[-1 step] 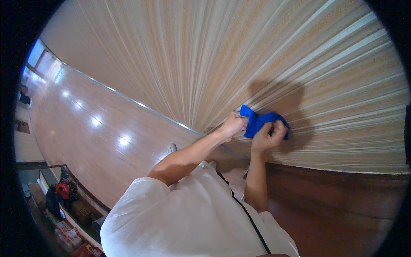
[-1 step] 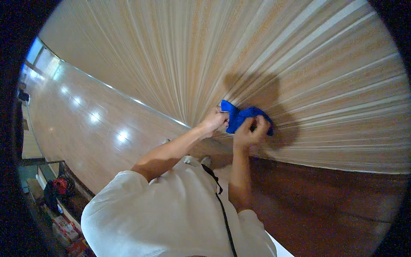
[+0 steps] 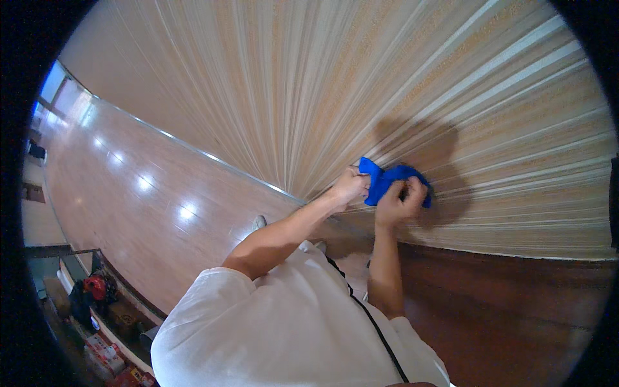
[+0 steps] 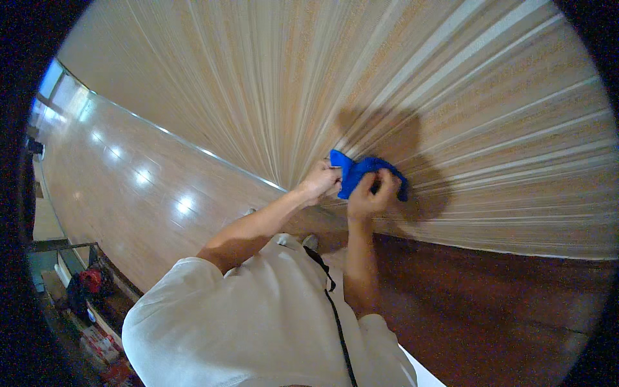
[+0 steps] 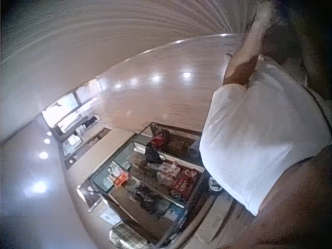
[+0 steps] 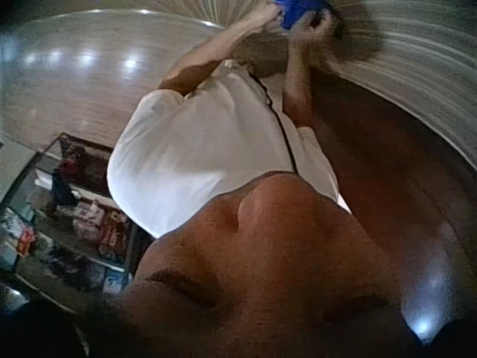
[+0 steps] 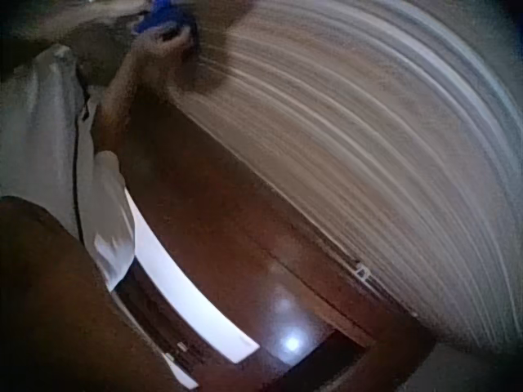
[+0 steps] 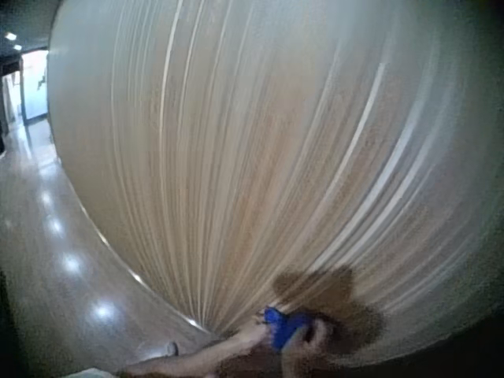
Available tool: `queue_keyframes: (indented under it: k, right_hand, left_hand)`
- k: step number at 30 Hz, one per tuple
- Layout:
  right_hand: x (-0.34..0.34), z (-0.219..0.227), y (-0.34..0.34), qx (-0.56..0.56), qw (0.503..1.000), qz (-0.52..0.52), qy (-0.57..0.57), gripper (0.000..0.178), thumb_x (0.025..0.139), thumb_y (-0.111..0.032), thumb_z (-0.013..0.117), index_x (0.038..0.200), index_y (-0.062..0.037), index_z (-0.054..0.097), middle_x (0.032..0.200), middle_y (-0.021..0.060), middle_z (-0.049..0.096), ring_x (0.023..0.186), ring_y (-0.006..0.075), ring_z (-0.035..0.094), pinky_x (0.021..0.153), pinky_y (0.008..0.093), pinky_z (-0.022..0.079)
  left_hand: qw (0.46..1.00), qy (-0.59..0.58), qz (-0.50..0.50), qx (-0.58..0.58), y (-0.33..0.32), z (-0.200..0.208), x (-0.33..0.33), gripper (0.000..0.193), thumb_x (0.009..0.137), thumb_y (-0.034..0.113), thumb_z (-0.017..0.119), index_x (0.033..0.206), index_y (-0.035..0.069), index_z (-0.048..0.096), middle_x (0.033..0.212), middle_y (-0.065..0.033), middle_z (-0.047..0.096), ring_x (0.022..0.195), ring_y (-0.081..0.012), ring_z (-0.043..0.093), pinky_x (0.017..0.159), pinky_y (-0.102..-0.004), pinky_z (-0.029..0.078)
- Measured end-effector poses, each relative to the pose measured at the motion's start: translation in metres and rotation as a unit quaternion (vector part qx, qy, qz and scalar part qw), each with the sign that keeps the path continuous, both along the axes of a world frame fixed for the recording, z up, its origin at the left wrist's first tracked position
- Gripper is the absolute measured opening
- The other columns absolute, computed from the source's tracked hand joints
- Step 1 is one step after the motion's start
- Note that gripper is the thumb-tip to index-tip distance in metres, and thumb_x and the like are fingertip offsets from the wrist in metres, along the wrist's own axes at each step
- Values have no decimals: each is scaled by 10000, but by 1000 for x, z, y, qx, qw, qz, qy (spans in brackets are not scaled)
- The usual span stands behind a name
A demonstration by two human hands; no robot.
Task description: The person wipes a light-colored striped wall and an adjacent dark wood surface with a blue cloth. They move the cloth in repeated strokes across the wall and then along the wood paneling, covering different areas.
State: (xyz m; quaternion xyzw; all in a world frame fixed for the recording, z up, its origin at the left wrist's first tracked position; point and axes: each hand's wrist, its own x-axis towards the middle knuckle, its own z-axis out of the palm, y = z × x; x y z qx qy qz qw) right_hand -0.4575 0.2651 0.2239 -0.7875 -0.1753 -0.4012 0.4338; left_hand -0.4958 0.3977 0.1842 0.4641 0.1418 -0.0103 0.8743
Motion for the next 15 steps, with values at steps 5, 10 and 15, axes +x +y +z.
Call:
queue_keyframes:
  k: [5,10,15]
  right_hand:
    - [-12,-38,3,-27,995,69,59,164,900,5,668,1060,20,634,966,147,623,860,299,612,775,404,516]
    - [-23,-36,-3,131,987,-14,93,182,929,53,617,1110,36,616,1092,149,675,955,251,664,884,364,537]
    - [-15,24,38,156,988,-8,17,154,904,23,668,1052,26,626,988,136,654,864,252,631,780,381,535]
  left_hand:
    - [985,172,6,13,10,-33,-9,221,939,67,581,724,115,603,682,-6,594,590,-113,503,583,-277,392]
    - [989,117,63,-70,29,-10,-35,243,920,62,568,686,124,550,657,2,534,571,-106,454,527,-283,319]
    - [991,-60,40,-113,30,48,-27,267,915,50,562,670,148,517,668,45,488,590,-83,417,535,-276,295]
